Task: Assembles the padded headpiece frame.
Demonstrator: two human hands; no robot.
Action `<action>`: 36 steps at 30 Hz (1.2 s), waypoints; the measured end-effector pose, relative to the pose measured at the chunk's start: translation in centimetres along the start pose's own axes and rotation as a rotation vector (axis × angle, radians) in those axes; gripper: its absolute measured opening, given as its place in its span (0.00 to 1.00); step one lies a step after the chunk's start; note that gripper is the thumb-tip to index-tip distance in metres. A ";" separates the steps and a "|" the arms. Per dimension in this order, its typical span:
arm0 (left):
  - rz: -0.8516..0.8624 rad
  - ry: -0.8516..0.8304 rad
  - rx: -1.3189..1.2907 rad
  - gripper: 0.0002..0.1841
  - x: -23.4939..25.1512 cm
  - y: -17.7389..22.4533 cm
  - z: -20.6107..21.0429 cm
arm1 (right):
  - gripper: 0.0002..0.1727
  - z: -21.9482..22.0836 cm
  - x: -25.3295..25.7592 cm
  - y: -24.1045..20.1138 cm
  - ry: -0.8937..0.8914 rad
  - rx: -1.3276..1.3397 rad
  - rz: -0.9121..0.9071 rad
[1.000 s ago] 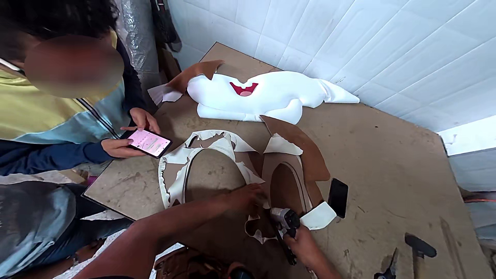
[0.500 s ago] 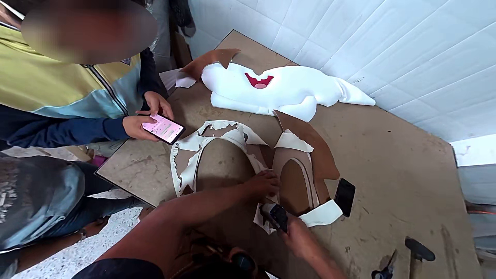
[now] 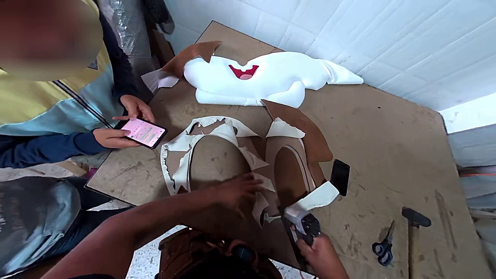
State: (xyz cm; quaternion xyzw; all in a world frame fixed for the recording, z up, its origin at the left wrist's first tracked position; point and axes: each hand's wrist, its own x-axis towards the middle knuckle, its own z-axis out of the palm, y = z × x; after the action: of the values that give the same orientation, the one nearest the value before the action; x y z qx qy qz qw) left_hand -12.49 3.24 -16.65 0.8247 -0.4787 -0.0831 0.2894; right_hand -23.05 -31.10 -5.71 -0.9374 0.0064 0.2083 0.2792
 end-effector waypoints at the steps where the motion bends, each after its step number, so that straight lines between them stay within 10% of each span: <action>1: 0.016 -0.037 0.019 0.30 0.0 0.7 1.2 | 0.14 0.1 -1.5 0.9 0.001 0.005 0.052; 9: 0.129 0.048 -0.197 0.09 6.6 -0.6 2.4 | 0.17 4.8 -6.0 0.2 -0.016 0.119 0.113; 21: 0.113 0.070 -0.032 0.20 9.7 -3.1 4.6 | 0.17 8.8 0.1 -6.8 0.092 -0.026 0.212; 28: -0.212 0.328 -0.705 0.13 8.8 -2.9 1.3 | 0.20 7.8 1.1 -7.8 0.087 -0.120 0.257; 36: -0.563 0.646 -0.615 0.11 -2.2 2.0 2.0 | 0.18 6.2 1.6 -6.6 0.087 0.058 0.225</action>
State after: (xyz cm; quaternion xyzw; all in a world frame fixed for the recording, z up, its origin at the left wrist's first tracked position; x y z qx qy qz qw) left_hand -15.97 3.57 -17.52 0.7819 -0.0785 -0.0359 0.6174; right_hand -23.17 -22.05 -7.59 -0.9304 0.1298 0.1970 0.2806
